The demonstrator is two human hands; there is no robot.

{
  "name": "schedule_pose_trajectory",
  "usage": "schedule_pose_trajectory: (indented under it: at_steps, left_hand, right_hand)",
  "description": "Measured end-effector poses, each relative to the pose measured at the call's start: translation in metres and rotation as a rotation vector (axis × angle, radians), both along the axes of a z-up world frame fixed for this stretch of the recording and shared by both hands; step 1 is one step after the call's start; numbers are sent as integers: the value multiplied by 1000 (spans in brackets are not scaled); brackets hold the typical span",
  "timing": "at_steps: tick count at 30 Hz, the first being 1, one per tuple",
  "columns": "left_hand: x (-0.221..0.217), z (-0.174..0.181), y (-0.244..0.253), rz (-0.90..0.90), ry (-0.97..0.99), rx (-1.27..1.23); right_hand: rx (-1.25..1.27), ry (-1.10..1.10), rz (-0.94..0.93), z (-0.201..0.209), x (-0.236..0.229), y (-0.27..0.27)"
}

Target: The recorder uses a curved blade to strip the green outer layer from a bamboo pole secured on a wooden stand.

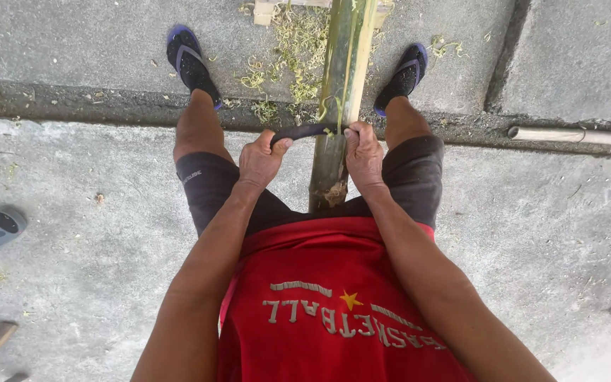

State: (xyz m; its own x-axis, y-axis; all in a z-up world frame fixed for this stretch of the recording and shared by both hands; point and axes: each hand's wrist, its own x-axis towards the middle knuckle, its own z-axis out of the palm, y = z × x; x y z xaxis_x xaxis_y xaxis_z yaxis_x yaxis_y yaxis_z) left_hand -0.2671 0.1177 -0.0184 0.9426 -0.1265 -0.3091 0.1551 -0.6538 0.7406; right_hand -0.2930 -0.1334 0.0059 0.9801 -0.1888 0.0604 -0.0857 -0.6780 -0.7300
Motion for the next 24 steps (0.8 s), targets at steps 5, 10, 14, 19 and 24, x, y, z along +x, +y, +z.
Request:
schedule_pose_trajectory:
  at_steps: [5, 10, 14, 19, 24]
  left_hand:
    - [-17, 15, 8, -46, 151, 35]
    - [-31, 19, 26, -192, 187, 42]
    - [-6, 41, 11, -150, 315, 28]
    - [49, 13, -2, -62, 399, -60]
    - [145, 42, -35, 97, 580, -388]
  right_hand:
    - [-60, 64, 40, -3, -30, -7]
    - [35, 360, 40, 28, -68, 1]
    - [17, 342, 113, 19, -42, -12]
    - [-40, 298, 152, 20, 48, -34]
    - [-207, 397, 273, 25, 160, -52]
